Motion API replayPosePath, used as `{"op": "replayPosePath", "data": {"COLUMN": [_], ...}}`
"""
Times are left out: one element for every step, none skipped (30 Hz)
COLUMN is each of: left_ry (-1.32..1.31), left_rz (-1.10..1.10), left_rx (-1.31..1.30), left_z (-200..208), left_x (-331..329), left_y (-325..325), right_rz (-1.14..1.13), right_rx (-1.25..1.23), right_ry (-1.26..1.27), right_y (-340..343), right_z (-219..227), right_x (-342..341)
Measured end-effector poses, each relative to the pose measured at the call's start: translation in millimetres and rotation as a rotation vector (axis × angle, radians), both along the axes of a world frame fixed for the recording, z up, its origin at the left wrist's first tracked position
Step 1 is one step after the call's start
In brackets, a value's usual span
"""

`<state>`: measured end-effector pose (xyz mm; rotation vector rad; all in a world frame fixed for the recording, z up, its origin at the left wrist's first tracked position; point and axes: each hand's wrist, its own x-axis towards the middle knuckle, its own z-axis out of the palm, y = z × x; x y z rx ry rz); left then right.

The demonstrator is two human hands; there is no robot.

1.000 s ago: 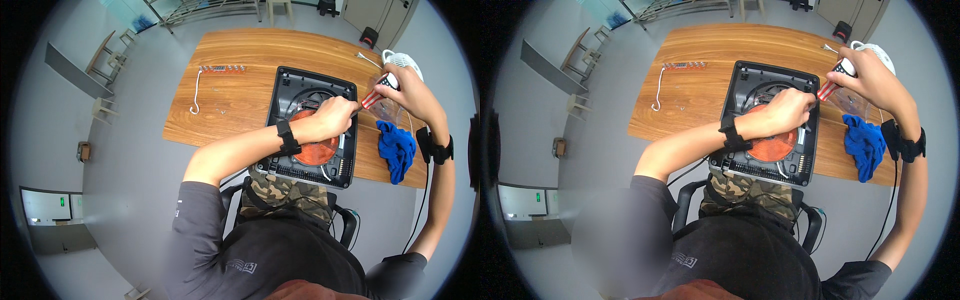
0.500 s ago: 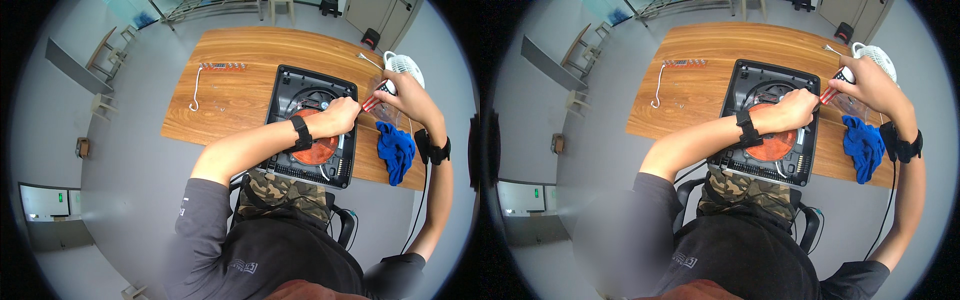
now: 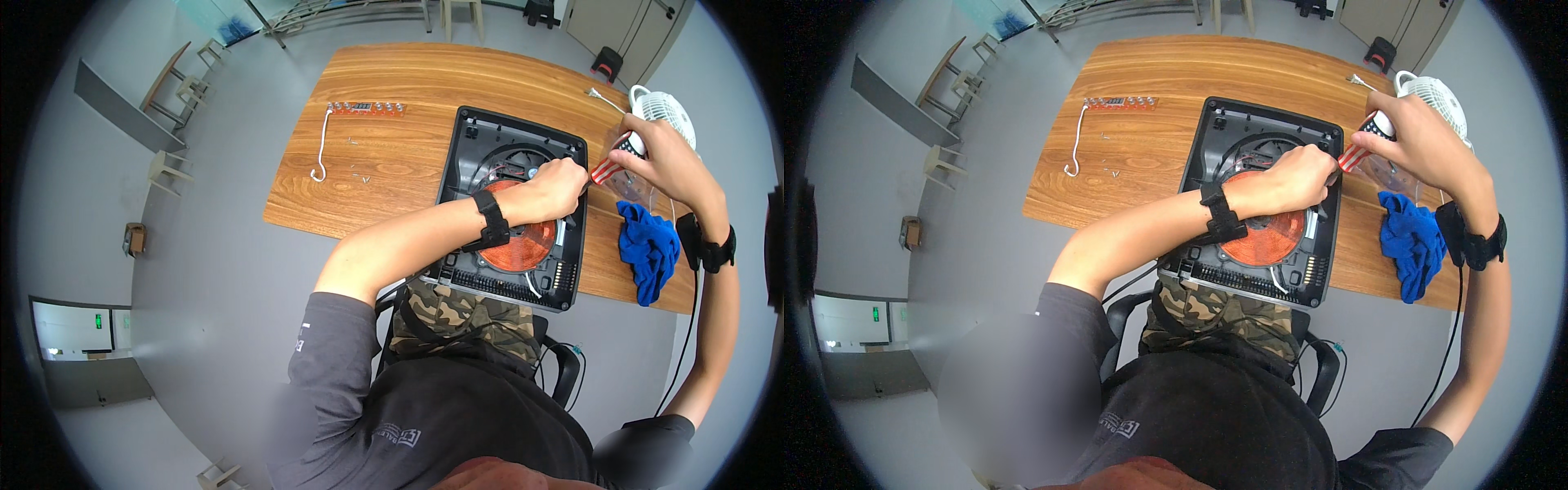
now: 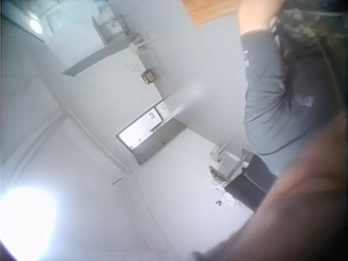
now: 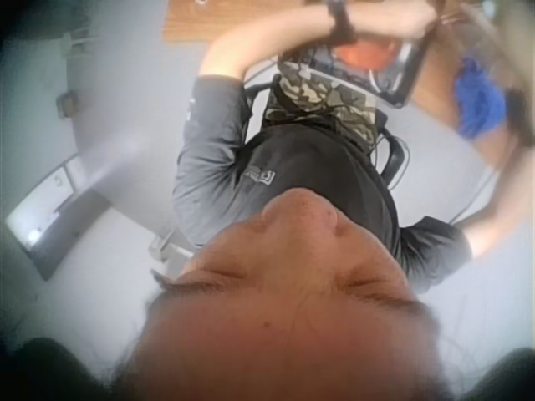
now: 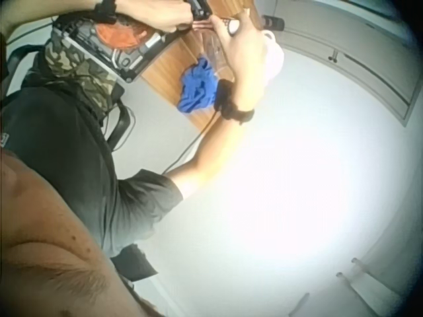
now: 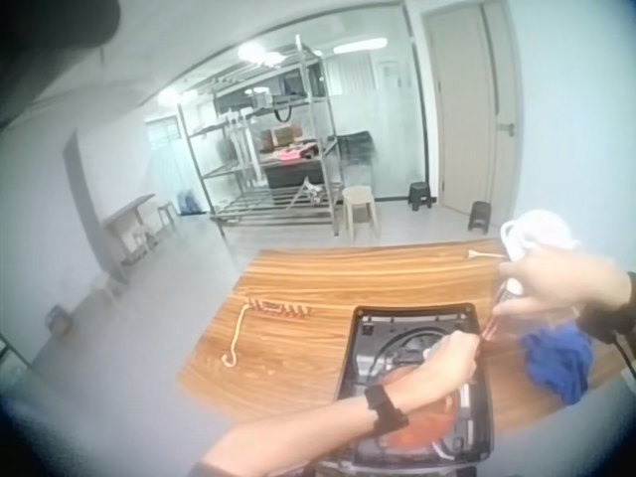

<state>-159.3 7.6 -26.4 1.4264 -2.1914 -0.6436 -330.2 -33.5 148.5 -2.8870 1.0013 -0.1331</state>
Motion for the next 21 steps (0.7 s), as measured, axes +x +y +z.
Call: {"op": "replayPosePath", "data": {"left_ry": [-0.003, -0.006, -0.010, -0.005, -0.001, 0.004, -0.001, -0.007, -0.007, -0.026, -0.066, -0.009, -0.004, -0.013, 0.007, 0.044, 0.024, 0.017, 0.010, 0.013, 0.004], "left_rz": [0.003, 0.007, 0.012, 0.011, 0.009, 0.005, 0.006, 0.006, -0.004, -0.027, -0.044, -0.035, -0.102, -0.103, -0.089, -0.104, -0.097, -0.109, -0.118, -0.116, -0.116], "left_rx": [-0.001, -0.002, -0.004, -0.005, -0.006, -0.006, -0.022, -0.037, -0.051, -0.074, -0.066, -0.170, -0.171, -0.195, -0.181, -0.221, -0.200, -0.179, -0.158, -0.169, -0.186], "left_z": [0.7, 1.4, 2.4, 2.9, 3.5, 3.0, 2.4, 1.6, 0.2, -0.5, -2.0, -20.2, -10.3, -10.0, -4.2, -4.0, -4.0, 0.3, 3.3, 2.6, 3.5], "left_x": [1.0, 1.8, 3.1, 3.9, 4.4, 3.9, 4.1, 5.7, 3.9, 1.8, 5.4, 6.4, 6.6, 11.1, 13.9, 16.2, 15.5, 18.7, 20.4, 20.0, 21.8], "left_y": [0.5, 0.8, 0.8, 0.7, 0.7, 0.2, -0.6, -2.1, -4.5, -7.9, -12.0, -20.6, -20.6, -21.7, -19.1, -20.4, -21.2, -20.1, -19.3, -18.8, -17.4], "right_rz": [-0.009, -0.019, -0.026, -0.015, -0.004, 0.004, 0.027, 0.048, 0.059, 0.083, 0.105, 0.125, 0.057, 0.100, 0.142, 0.110, 0.079, 0.105, 0.083, 0.063, 0.056], "right_rx": [0.028, 0.055, 0.081, 0.080, 0.078, 0.078, 0.069, 0.061, 0.053, 0.041, 0.029, 0.014, 0.069, 0.085, 0.100, 0.081, 0.061, 0.074, 0.060, 0.046, 0.031], "right_ry": [0.008, 0.015, 0.022, 0.007, -0.008, -0.022, -0.013, -0.004, 0.010, -0.009, -0.026, -0.032, 0.031, 0.020, 0.006, 0.015, 0.025, 0.011, 0.026, 0.040, 0.052], "right_y": [-0.5, -0.7, -1.3, -3.0, -5.6, -7.3, -7.7, -7.9, -6.6, -4.9, -4.8, -3.4, -1.2, -5.6, -10.2, -10.7, -11.5, -16.8, -15.2, -13.8, -13.4], "right_z": [-0.1, 0.1, 0.6, -0.9, -3.8, -6.1, -6.2, -5.5, -4.6, -4.7, -5.7, -2.2, 3.6, 4.2, 1.8, -0.2, -1.7, -3.2, -2.3, -0.8, 0.9], "right_x": [0.1, 0.1, 1.0, -0.3, -3.5, -6.1, -6.9, -7.5, -11.3, -15.3, -13.7, -12.7, -15.3, -13.3, -12.2, -11.6, -13.4, -12.6, -12.3, -11.2, -6.7]}}
